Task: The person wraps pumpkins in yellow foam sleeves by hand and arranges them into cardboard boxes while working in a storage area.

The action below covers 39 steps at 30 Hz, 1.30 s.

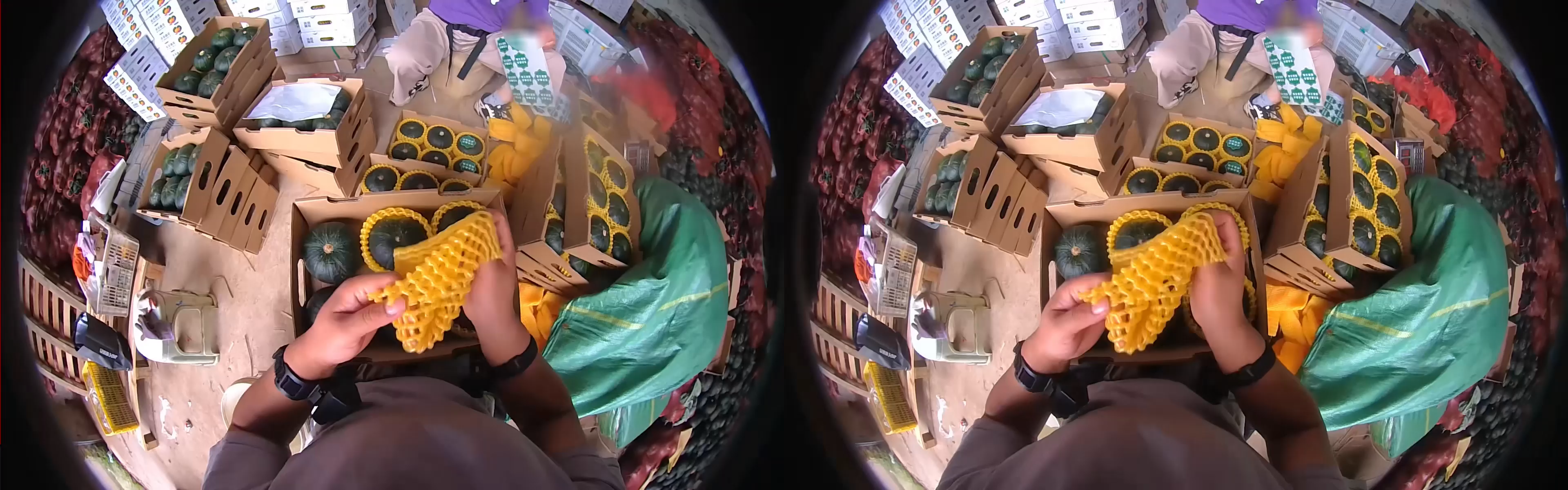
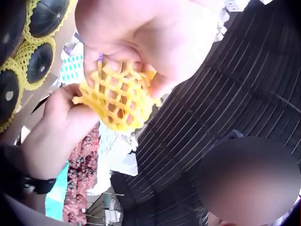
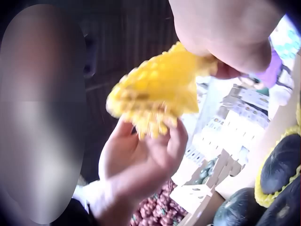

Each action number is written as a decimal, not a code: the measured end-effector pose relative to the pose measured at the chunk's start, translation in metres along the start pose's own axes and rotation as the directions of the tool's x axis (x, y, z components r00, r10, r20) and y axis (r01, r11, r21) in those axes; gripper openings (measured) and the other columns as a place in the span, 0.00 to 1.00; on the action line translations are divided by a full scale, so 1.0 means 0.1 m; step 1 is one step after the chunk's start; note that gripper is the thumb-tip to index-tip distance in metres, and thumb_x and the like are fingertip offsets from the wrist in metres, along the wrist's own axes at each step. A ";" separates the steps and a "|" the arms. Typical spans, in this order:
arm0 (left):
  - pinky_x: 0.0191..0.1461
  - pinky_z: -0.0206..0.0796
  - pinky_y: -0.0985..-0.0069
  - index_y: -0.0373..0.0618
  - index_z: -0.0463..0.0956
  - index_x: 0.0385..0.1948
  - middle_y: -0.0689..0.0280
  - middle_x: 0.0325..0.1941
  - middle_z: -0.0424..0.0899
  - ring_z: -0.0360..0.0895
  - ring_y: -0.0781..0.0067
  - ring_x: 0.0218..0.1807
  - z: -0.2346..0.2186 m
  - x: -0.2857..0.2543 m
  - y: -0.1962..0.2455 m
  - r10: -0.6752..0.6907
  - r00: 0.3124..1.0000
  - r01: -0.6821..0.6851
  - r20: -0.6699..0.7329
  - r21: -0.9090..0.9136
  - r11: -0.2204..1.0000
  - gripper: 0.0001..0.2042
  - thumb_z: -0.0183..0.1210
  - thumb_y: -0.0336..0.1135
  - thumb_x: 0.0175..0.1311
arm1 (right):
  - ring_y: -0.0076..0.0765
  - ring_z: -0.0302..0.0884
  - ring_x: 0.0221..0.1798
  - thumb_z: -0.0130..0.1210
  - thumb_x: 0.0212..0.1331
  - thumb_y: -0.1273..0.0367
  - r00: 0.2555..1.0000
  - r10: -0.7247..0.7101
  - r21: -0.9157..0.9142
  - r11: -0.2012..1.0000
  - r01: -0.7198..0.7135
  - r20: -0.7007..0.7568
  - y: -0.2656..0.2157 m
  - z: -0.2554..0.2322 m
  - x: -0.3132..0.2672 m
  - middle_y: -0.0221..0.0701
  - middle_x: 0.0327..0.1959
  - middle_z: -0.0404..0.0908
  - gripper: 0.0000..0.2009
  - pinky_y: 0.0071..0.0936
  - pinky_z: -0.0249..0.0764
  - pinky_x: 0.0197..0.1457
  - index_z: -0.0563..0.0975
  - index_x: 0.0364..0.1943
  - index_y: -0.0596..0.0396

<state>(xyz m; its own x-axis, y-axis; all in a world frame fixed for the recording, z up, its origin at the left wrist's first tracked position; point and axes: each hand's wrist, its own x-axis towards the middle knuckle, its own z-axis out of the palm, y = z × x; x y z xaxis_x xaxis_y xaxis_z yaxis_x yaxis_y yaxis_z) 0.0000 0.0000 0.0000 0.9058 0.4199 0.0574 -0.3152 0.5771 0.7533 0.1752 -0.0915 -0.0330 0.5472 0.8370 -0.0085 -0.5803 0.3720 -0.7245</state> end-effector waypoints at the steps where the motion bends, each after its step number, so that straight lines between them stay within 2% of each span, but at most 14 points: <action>1: 0.59 0.62 0.76 0.35 0.70 0.51 0.60 0.48 0.80 0.75 0.74 0.52 0.06 -0.02 0.07 -0.152 0.988 0.152 -0.012 -0.033 0.988 0.15 0.54 0.33 0.66 | 0.34 0.73 0.56 0.48 0.65 0.66 0.983 0.086 0.273 0.953 -0.129 0.165 0.06 -0.12 0.04 0.35 0.53 0.76 0.14 0.32 0.68 0.61 0.71 0.51 0.56; 2: 0.56 0.63 0.80 0.35 0.72 0.49 0.64 0.41 0.81 0.75 0.76 0.48 0.19 0.00 0.13 -0.196 0.947 0.172 -0.254 -0.113 0.979 0.14 0.53 0.34 0.66 | 0.36 0.72 0.58 0.43 0.66 0.65 0.829 0.291 0.499 0.688 -0.528 0.477 0.10 -0.18 0.02 0.36 0.55 0.75 0.17 0.35 0.68 0.61 0.70 0.54 0.59; 6: 0.65 0.55 0.68 0.39 0.55 0.65 0.56 0.64 0.65 0.63 0.68 0.64 0.17 0.09 0.04 0.244 0.968 -0.227 -0.051 0.228 0.947 0.38 0.62 0.51 0.57 | 0.41 0.63 0.66 0.45 0.66 0.61 0.918 0.239 0.242 0.915 -0.322 0.318 -0.39 0.21 -0.42 0.41 0.62 0.68 0.25 0.38 0.58 0.69 0.61 0.63 0.62; 9: 0.71 0.41 0.58 0.49 0.76 0.52 0.52 0.65 0.60 0.50 0.52 0.69 0.26 -0.03 0.20 0.484 0.818 -0.278 0.311 0.950 -0.142 0.26 0.68 0.38 0.45 | 0.39 0.60 0.68 0.45 0.66 0.58 0.919 0.162 -0.247 0.966 -0.073 0.360 -0.49 0.16 -0.52 0.39 0.61 0.68 0.26 0.37 0.53 0.70 0.63 0.61 0.61; 13: 0.51 0.63 0.67 0.43 0.75 0.30 0.59 0.42 0.78 0.74 0.65 0.45 0.20 0.02 0.20 0.249 0.932 -0.353 0.264 0.818 0.453 0.09 0.65 0.35 0.53 | 0.31 0.68 0.55 0.48 0.65 0.57 0.999 0.029 0.101 0.995 -0.024 -0.043 -0.42 0.34 -0.25 0.32 0.47 0.74 0.16 0.40 0.58 0.63 0.74 0.46 0.53; 16: 0.37 0.60 0.80 0.39 0.69 0.25 0.67 0.26 0.71 0.66 0.84 0.35 0.07 -0.19 0.07 -0.031 0.999 0.024 0.027 0.243 0.970 0.21 0.65 0.49 0.55 | 0.30 0.72 0.47 0.56 0.59 0.64 0.879 0.241 -0.666 0.738 0.109 0.411 -0.46 0.41 -0.52 0.31 0.40 0.76 0.10 0.40 0.52 0.68 0.75 0.37 0.56; 20: 0.59 0.59 0.70 0.27 0.72 0.50 0.52 0.51 0.77 0.73 0.62 0.54 -0.03 -0.22 0.20 -0.037 0.780 0.069 0.624 -0.027 0.997 0.44 0.66 0.65 0.42 | 0.22 0.72 0.40 0.53 0.62 0.66 0.947 0.242 -0.319 0.933 -0.166 0.214 -0.40 0.41 -0.43 0.26 0.32 0.75 0.08 0.28 0.64 0.57 0.73 0.31 0.57; 22: 0.66 0.53 0.64 0.28 0.65 0.56 0.50 0.60 0.69 0.66 0.56 0.62 0.14 -0.36 0.19 0.119 0.882 0.016 0.456 -0.280 0.960 0.49 0.68 0.65 0.39 | 0.16 0.71 0.39 0.50 0.65 0.68 0.774 0.584 -0.375 0.793 -0.481 0.243 -0.19 0.44 -0.48 0.25 0.34 0.74 0.07 0.14 0.66 0.42 0.73 0.36 0.58; 24: 0.72 0.42 0.52 0.40 0.47 0.69 0.51 0.72 0.50 0.48 0.48 0.73 0.23 -0.29 0.13 0.151 0.905 0.049 0.397 -0.452 0.891 0.61 0.70 0.66 0.33 | 0.25 0.74 0.39 0.56 0.60 0.66 0.811 0.456 -0.579 0.794 -0.184 0.368 -0.17 0.48 -0.57 0.31 0.36 0.76 0.12 0.22 0.69 0.44 0.73 0.41 0.60; 26: 0.72 0.40 0.46 0.57 0.38 0.71 0.56 0.75 0.38 0.36 0.46 0.75 0.28 -0.29 0.16 0.210 0.948 -0.103 0.240 -0.393 0.914 0.64 0.64 0.75 0.30 | 0.42 0.77 0.42 0.63 0.51 0.65 0.783 0.172 -0.791 0.290 0.539 0.597 -0.30 0.59 -0.34 0.42 0.38 0.77 0.21 0.35 0.72 0.45 0.72 0.48 0.58; 29: 0.73 0.38 0.47 0.58 0.33 0.71 0.61 0.76 0.30 0.30 0.50 0.76 0.08 -0.42 0.19 0.123 0.992 -0.125 -0.024 -0.194 0.973 0.64 0.62 0.75 0.32 | 0.53 0.76 0.47 0.63 0.46 0.50 0.788 0.613 -0.897 -0.317 0.307 0.054 -0.24 0.47 -0.17 0.49 0.46 0.74 0.37 0.43 0.71 0.50 0.67 0.61 0.50; 31: 0.73 0.39 0.51 0.58 0.32 0.71 0.62 0.76 0.33 0.36 0.55 0.76 -0.06 -0.49 0.12 0.090 0.984 -0.111 -0.154 -0.137 0.984 0.60 0.64 0.70 0.39 | 0.61 0.71 0.51 0.62 0.42 0.44 0.836 0.505 -0.691 -0.526 0.496 0.215 0.18 0.26 -0.33 0.55 0.53 0.67 0.44 0.52 0.66 0.55 0.61 0.66 0.43; 37: 0.70 0.46 0.70 0.51 0.37 0.70 0.64 0.68 0.52 0.51 0.69 0.70 -0.22 -0.63 0.01 -0.094 0.954 0.081 -0.284 -0.057 0.995 0.46 0.64 0.31 0.55 | 0.56 0.64 0.62 0.69 0.38 0.54 0.836 0.521 -0.964 -0.085 0.250 0.171 0.07 0.19 -0.24 0.51 0.60 0.60 0.46 0.43 0.65 0.62 0.58 0.66 0.38; 39: 0.70 0.46 0.74 0.48 0.38 0.69 0.65 0.68 0.53 0.51 0.73 0.69 -0.14 -0.58 0.04 -0.118 0.947 0.197 -0.298 0.252 0.948 0.47 0.66 0.29 0.53 | 0.52 0.59 0.64 0.68 0.45 0.58 0.930 0.233 -0.909 0.374 0.184 0.284 0.04 0.19 -0.31 0.51 0.62 0.56 0.45 0.38 0.64 0.62 0.53 0.68 0.47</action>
<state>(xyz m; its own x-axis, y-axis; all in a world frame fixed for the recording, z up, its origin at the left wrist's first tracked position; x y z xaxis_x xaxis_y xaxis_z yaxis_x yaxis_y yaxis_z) -0.0577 -0.0122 -0.0093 0.8110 0.5382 -0.2292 -0.0491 0.4531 0.8901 0.1441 -0.1084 -0.0224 0.2022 0.9792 0.0190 0.4322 -0.0719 -0.8989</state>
